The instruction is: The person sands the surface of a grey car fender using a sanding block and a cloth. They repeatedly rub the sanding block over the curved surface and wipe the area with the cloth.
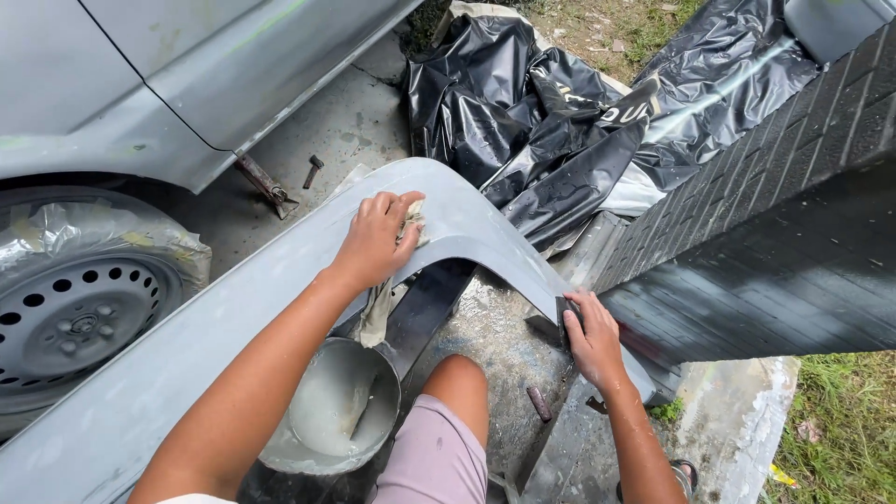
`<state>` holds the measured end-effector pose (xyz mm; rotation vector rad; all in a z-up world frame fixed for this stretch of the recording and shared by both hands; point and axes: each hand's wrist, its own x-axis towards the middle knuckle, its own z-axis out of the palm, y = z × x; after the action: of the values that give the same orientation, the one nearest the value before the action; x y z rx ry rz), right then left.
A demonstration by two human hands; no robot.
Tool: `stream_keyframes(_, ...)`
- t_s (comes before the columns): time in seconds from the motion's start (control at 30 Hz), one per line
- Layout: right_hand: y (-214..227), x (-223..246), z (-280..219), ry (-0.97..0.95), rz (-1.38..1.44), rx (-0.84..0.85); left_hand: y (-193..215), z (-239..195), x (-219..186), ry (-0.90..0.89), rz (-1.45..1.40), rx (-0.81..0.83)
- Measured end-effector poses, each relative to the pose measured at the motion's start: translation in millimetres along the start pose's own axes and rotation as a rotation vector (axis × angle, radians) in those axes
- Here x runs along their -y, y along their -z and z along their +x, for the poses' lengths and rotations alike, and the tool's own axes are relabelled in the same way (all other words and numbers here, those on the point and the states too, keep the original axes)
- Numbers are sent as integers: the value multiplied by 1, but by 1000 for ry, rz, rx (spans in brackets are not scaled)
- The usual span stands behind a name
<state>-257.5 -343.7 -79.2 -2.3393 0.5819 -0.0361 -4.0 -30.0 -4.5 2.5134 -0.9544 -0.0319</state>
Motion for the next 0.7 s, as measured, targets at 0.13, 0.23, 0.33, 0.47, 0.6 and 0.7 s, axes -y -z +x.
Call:
stream_keyframes(0.13,-2,8,-5,-49,46,25,49,-27,-13,-161,-42,81)
stream_keyframes(0.23,-6,1,-3,-59,1,15,65,-43,-7,-232,48,365)
stream_keyframes(0.33,-10,-6,0,-11,-33,-25,50,-47,26,-463,202,318)
stream_keyframes(0.47,-7,0,-4,-26,-42,-25,44,-39,49,-508,-65,133)
stream_keyframes(0.6,-1,16,-4,-86,-43,12,10,-10,69,-101,-185,-84)
stream_keyframes(0.7,-9,47,18,-77,-79,58,-26,21,38,-87,-263,-114)
